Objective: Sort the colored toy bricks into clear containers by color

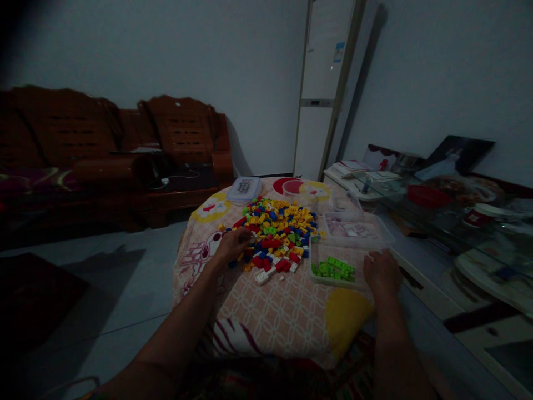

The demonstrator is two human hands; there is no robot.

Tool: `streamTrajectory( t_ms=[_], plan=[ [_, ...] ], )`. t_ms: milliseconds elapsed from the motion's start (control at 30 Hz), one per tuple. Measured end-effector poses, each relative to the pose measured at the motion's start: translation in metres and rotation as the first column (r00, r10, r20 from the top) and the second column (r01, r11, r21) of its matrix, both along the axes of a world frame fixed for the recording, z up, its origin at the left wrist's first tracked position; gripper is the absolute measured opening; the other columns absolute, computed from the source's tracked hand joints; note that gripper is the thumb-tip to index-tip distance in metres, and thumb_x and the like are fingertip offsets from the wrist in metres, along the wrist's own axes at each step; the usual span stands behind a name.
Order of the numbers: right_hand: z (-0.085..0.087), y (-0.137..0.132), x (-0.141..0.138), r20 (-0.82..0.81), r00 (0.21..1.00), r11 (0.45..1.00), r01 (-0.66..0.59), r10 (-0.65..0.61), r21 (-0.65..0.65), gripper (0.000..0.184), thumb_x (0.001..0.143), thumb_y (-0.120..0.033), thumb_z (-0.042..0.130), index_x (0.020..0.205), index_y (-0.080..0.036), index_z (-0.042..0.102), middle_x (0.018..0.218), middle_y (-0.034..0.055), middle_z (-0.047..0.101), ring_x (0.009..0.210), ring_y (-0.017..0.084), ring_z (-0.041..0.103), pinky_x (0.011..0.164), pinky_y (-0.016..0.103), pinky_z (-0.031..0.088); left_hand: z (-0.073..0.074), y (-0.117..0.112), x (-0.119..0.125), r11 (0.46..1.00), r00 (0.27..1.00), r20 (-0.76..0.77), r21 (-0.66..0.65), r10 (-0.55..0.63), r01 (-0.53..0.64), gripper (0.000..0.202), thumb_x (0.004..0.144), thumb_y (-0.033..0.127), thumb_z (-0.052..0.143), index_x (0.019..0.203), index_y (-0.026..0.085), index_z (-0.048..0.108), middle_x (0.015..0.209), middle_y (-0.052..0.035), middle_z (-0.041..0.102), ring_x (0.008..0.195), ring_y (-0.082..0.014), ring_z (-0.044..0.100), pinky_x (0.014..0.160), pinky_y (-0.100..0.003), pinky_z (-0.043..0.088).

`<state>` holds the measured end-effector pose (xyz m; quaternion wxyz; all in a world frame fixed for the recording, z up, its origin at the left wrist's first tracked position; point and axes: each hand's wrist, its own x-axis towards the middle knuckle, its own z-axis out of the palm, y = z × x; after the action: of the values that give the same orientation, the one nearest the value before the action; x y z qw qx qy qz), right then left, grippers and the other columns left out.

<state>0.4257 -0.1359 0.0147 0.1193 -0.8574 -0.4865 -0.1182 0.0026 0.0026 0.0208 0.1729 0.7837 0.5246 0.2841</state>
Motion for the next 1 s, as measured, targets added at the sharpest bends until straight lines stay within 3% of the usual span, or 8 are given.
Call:
streamTrajectory(
  t_ms=[100,300,433,600,767,900,1000],
  plan=[
    [-0.003,0.002,0.003,-0.019,1.0,1.0,0.005,-0.005,0.006,0.043,0.095,-0.033,0.042,0.113,-0.011,0.074,0.118,0.0189,0.063,0.102,0.029,0.061,0.086,0.039,0.048,0.005,-0.001,-0.004,0.998,0.991,-0.122,-0.044,-0.055,0.05,0.032,0.071,0.007,0.059,0.096,0.019,0.074,0.096,-0.005,0.077,0.092,-0.0209,0.07,0.085,-0.03,0.052],
    [-0.007,0.003,0.004,-0.007,1.0,1.0,-0.004,0.004,0.029,0.043,0.095,-0.032,0.042,0.115,-0.011,0.072,0.125,0.0191,0.061,0.105,0.029,0.061,0.089,0.039,0.048,0.005,-0.001,-0.004,0.993,0.984,-0.158,-0.095,-0.079,0.064,0.033,0.072,0.009,0.063,0.1,0.021,0.075,0.095,-0.0043,0.077,0.092,-0.0209,0.07,0.083,-0.029,0.052],
    [-0.007,0.003,0.004,-0.007,1.0,1.0,0.009,-0.009,0.021,0.043,0.095,-0.033,0.041,0.116,-0.012,0.073,0.123,0.0181,0.062,0.104,0.028,0.061,0.087,0.038,0.048,0.003,0.0,-0.003,0.995,0.986,-0.139,-0.007,-0.095,0.095,0.027,0.078,0.012,0.059,0.097,0.02,0.076,0.099,-0.0065,0.076,0.094,-0.0217,0.069,0.088,-0.033,0.052],
    [-0.006,0.004,0.003,-0.006,1.0,1.0,0.022,-0.022,0.003,0.044,0.096,-0.035,0.041,0.115,-0.012,0.073,0.121,0.0185,0.062,0.103,0.03,0.062,0.083,0.039,0.049,0.002,0.002,0.006,0.983,0.998,0.052,0.184,-0.019,0.009,0.024,0.085,0.018,0.055,0.097,0.019,0.075,0.101,-0.0088,0.074,0.095,-0.0218,0.067,0.09,-0.035,0.052],
    [-0.003,0.004,0.003,-0.014,0.999,0.999,0.03,-0.031,-0.021,0.045,0.096,-0.035,0.04,0.116,-0.012,0.073,0.121,0.0181,0.062,0.102,0.029,0.062,0.084,0.039,0.05,0.007,-0.008,0.044,0.982,0.978,0.191,0.181,-0.085,0.05,0.018,0.085,0.02,0.058,0.094,0.019,0.073,0.096,-0.0066,0.073,0.086,-0.0183,0.066,0.085,-0.032,0.053],
    [-0.003,0.004,0.003,-0.03,0.999,0.999,0.035,-0.035,-0.014,0.045,0.095,-0.035,0.04,0.116,-0.012,0.072,0.122,0.0182,0.062,0.104,0.03,0.062,0.086,0.04,0.049,0.009,-0.028,0.097,0.956,0.925,0.247,0.132,-0.288,0.263,0.017,0.086,0.018,0.059,0.094,0.018,0.074,0.092,-0.0058,0.073,0.084,-0.0171,0.066,0.083,-0.03,0.052],
    [-0.003,0.004,0.003,-0.028,0.999,0.999,0.032,-0.032,-0.012,0.045,0.095,-0.035,0.04,0.116,-0.011,0.072,0.123,0.0185,0.062,0.106,0.03,0.061,0.089,0.04,0.049,0.008,-0.049,0.137,0.884,0.842,0.268,0.16,-0.468,0.44,0.021,0.086,0.017,0.059,0.102,0.018,0.073,0.097,-0.0074,0.073,0.087,-0.0175,0.066,0.083,-0.03,0.053]
  ],
)
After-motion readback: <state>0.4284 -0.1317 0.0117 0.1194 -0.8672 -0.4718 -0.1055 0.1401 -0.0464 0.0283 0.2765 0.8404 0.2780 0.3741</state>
